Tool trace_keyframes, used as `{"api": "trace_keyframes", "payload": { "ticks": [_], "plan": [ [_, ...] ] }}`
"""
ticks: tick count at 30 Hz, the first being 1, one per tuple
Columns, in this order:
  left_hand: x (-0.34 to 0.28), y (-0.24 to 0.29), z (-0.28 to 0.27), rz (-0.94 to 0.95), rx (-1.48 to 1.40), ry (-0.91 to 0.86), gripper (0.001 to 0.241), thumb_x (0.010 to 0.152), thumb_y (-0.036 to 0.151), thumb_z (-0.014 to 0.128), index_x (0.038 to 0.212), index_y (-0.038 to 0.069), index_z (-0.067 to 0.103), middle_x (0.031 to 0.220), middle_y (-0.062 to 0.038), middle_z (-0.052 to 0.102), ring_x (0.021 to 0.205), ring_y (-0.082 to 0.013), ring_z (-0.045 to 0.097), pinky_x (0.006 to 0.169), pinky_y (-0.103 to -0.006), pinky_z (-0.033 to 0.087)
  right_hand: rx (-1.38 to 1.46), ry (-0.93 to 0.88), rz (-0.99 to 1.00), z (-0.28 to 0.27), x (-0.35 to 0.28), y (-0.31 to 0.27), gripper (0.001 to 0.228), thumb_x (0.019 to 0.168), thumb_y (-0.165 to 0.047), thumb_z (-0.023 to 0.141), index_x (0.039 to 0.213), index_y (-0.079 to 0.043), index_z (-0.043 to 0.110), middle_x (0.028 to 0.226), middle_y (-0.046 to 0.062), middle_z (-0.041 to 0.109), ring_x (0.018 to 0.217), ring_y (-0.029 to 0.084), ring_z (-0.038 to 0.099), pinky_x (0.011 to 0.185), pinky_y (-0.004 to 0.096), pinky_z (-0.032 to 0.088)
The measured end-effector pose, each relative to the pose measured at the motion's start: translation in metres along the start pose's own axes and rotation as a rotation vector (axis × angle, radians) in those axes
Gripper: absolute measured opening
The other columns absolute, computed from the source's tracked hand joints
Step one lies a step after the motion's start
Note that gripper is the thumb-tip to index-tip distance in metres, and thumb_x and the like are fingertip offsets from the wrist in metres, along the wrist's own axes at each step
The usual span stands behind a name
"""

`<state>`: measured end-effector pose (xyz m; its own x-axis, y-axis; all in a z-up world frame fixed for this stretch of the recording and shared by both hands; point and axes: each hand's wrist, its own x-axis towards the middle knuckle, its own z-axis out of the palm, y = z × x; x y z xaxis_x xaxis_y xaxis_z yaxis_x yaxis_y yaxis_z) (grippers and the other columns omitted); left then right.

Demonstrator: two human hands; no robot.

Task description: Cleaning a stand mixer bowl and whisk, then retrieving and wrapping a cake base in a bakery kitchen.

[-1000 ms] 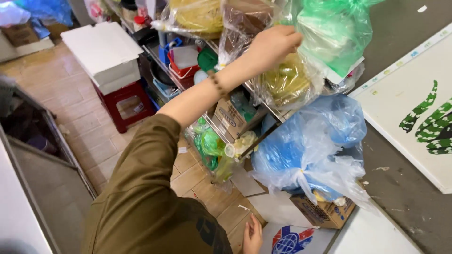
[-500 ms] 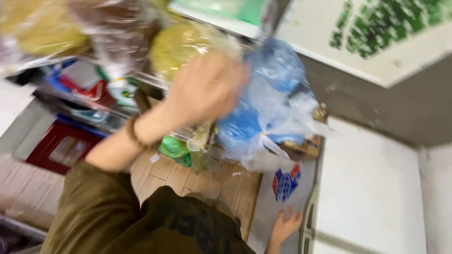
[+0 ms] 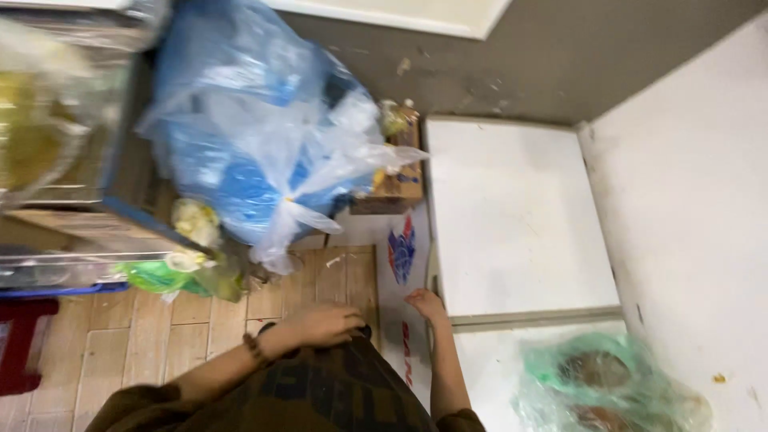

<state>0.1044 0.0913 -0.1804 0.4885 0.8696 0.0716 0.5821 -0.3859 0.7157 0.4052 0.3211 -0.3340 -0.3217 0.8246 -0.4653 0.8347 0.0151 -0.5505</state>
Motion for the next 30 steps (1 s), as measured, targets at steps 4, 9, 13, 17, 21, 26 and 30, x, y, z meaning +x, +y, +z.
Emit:
{"api": "trace_keyframes", "payload": {
  "ticks": [4, 9, 13, 17, 21, 26, 30],
  "plan": [
    [0.087, 0.014, -0.023, 0.042, 0.069, -0.047, 0.042, 0.089, 0.023, 0.070, 0.129, 0.012, 0.063, 0.137, -0.014, 0.058, 0.116, -0.0364, 0.062, 0.092, -0.0456, 0.052, -0.043, -0.190, -0.016, -0.082, -0.047, -0.048, 0.039, 0.085, -0.046, 0.079, 0.093, -0.009, 0.073, 0.077, 0.005, 0.068, 0.072, 0.018, 0.064, 0.065, 0.034, 0.051],
    [0.178, 0.023, -0.025, 0.251, 0.019, 0.094, 0.037, 0.088, 0.023, 0.071, 0.121, 0.007, 0.064, 0.133, -0.015, 0.060, 0.117, -0.0376, 0.062, 0.096, -0.0469, 0.051, 0.057, -0.046, 0.185, -0.307, -0.187, -0.193, 0.033, 0.085, -0.041, 0.077, 0.102, -0.013, 0.074, 0.082, 0.009, 0.069, 0.071, 0.023, 0.059, 0.062, 0.041, 0.047],
    [0.214, 0.010, -0.004, 0.299, 0.091, -0.230, 0.038, 0.089, 0.027, 0.072, 0.122, 0.009, 0.066, 0.123, -0.010, 0.063, 0.109, -0.0345, 0.064, 0.091, -0.0486, 0.051, -0.392, 0.719, 0.194, -0.440, -0.227, -0.169, 0.025, 0.098, -0.037, 0.075, 0.108, -0.015, 0.078, 0.102, 0.005, 0.075, 0.088, 0.023, 0.067, 0.081, 0.039, 0.051],
    [0.237, -0.003, 0.017, 0.319, 0.111, -0.303, 0.041, 0.085, 0.029, 0.074, 0.122, 0.013, 0.067, 0.118, -0.010, 0.065, 0.102, -0.0353, 0.065, 0.085, -0.0493, 0.053, -1.066, 1.269, -0.236, -0.448, -0.273, -0.301, 0.049, 0.073, -0.029, 0.089, 0.109, -0.001, 0.072, 0.124, 0.028, 0.069, 0.115, 0.042, 0.065, 0.095, 0.050, 0.052],
    [0.266, -0.017, 0.025, 0.334, 0.015, -0.501, 0.042, 0.085, 0.033, 0.073, 0.122, 0.014, 0.066, 0.116, -0.009, 0.067, 0.101, -0.0351, 0.066, 0.080, -0.0490, 0.054, -1.002, 0.942, -0.379, -0.416, -0.293, -0.377, 0.050, 0.079, -0.040, 0.079, 0.113, -0.003, 0.074, 0.124, 0.019, 0.070, 0.113, 0.035, 0.067, 0.097, 0.051, 0.053],
    [0.321, -0.005, -0.004, 0.508, 0.020, -0.494, 0.057, 0.079, 0.028, 0.074, 0.131, 0.009, 0.061, 0.118, -0.015, 0.066, 0.095, -0.0397, 0.065, 0.075, -0.0522, 0.053, -1.185, 0.949, -0.355, -0.418, -0.286, -0.428, 0.029, 0.094, -0.019, 0.060, 0.116, -0.008, 0.074, 0.129, 0.013, 0.071, 0.110, 0.029, 0.071, 0.090, 0.047, 0.059],
    [0.358, -0.016, -0.011, 0.539, 0.101, -0.581, 0.049, 0.082, 0.027, 0.072, 0.127, 0.010, 0.063, 0.117, -0.015, 0.068, 0.098, -0.0390, 0.066, 0.079, -0.0528, 0.053, -1.140, 0.870, -0.356, -0.421, -0.270, -0.423, 0.031, 0.094, -0.021, 0.057, 0.112, -0.002, 0.073, 0.128, 0.019, 0.071, 0.106, 0.031, 0.072, 0.082, 0.047, 0.059]
  ]
}}
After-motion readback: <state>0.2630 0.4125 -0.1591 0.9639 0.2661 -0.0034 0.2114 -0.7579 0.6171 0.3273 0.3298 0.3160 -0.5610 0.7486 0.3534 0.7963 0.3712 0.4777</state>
